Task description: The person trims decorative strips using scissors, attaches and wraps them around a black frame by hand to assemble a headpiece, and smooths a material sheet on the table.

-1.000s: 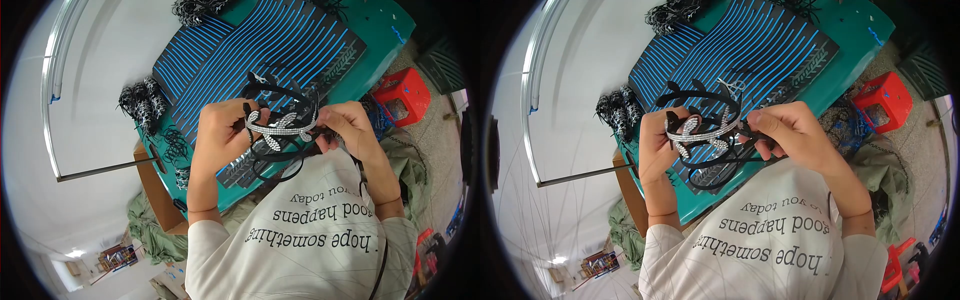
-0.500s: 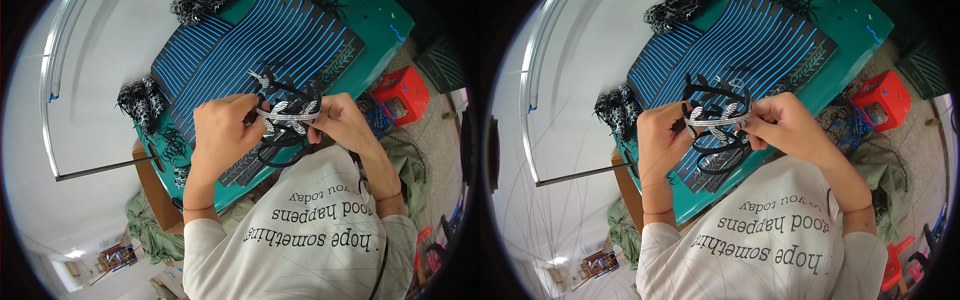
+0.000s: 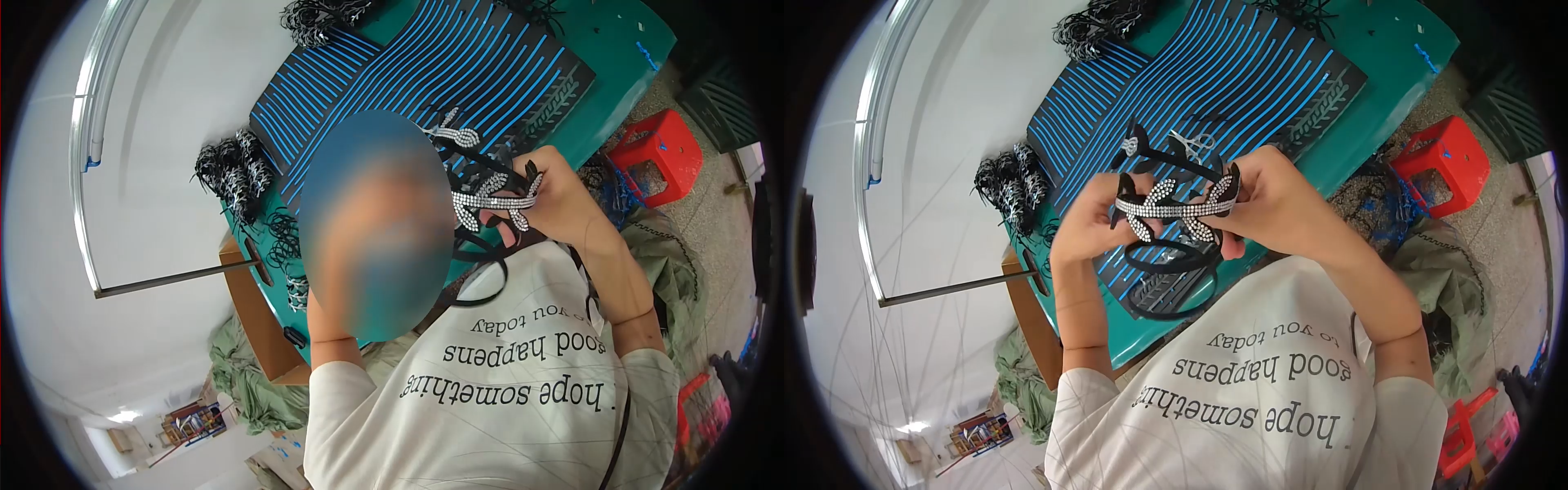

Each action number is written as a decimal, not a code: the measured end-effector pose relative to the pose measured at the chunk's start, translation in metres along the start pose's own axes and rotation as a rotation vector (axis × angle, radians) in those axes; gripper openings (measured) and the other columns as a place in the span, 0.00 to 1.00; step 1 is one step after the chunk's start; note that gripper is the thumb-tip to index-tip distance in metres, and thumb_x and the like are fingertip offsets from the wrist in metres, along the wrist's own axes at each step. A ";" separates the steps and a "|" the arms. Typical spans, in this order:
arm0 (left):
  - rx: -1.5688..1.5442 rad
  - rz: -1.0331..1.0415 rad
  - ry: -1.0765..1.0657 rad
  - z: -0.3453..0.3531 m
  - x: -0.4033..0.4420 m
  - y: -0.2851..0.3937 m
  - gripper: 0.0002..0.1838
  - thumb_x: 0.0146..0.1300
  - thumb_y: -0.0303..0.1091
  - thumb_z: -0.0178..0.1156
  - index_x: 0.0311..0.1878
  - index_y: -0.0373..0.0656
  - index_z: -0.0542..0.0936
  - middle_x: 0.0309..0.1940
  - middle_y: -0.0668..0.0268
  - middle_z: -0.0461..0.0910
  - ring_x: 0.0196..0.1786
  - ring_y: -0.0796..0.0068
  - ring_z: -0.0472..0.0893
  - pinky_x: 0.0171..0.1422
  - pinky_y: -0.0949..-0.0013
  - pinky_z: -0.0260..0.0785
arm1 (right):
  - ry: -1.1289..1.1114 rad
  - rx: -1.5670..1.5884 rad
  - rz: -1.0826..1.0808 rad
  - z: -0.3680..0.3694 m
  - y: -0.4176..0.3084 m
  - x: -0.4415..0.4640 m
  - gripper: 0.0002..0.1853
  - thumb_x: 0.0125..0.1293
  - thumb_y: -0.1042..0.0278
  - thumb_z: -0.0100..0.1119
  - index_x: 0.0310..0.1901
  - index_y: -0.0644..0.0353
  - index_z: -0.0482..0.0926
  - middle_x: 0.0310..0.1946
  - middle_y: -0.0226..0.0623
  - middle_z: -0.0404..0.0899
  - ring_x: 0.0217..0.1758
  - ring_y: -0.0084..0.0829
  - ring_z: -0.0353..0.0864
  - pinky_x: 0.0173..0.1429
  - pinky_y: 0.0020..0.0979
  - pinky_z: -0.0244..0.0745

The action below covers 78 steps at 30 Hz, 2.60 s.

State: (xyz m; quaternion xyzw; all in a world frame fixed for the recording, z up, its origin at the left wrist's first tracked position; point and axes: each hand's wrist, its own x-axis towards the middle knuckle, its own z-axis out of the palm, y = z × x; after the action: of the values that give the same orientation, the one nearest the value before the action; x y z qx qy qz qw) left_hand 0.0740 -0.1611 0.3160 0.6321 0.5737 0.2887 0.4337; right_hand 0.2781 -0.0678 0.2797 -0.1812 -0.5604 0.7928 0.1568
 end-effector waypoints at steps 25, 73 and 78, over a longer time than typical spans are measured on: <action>0.254 0.182 0.613 0.006 -0.014 0.025 0.10 0.40 0.21 0.61 0.17 0.35 0.68 0.11 0.64 0.60 0.15 0.72 0.56 0.19 0.74 0.49 | 0.080 -0.054 -0.095 0.003 -0.013 -0.015 0.22 0.65 0.58 0.43 0.24 0.69 0.77 0.16 0.38 0.75 0.13 0.20 0.71 0.13 0.17 0.58; -0.410 -0.085 0.480 0.015 -0.011 0.028 0.06 0.51 0.28 0.61 0.30 0.35 0.79 0.23 0.64 0.77 0.23 0.75 0.75 0.30 0.75 0.66 | -0.075 0.149 -0.019 -0.006 -0.005 -0.003 0.19 0.64 0.59 0.48 0.24 0.70 0.72 0.21 0.49 0.77 0.12 0.27 0.72 0.09 0.18 0.49; 0.145 0.192 0.476 0.008 -0.010 0.012 0.09 0.45 0.28 0.59 0.32 0.36 0.80 0.20 0.58 0.74 0.20 0.65 0.71 0.25 0.71 0.60 | -0.043 0.193 -0.060 -0.004 -0.005 -0.007 0.16 0.63 0.62 0.48 0.25 0.68 0.72 0.20 0.50 0.76 0.11 0.30 0.72 0.09 0.19 0.49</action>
State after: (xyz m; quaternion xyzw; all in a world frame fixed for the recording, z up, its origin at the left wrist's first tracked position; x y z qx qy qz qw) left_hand 0.0849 -0.1726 0.3240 0.6272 0.6161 0.4274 0.2107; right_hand 0.2858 -0.0661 0.2838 -0.1315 -0.4899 0.8417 0.1850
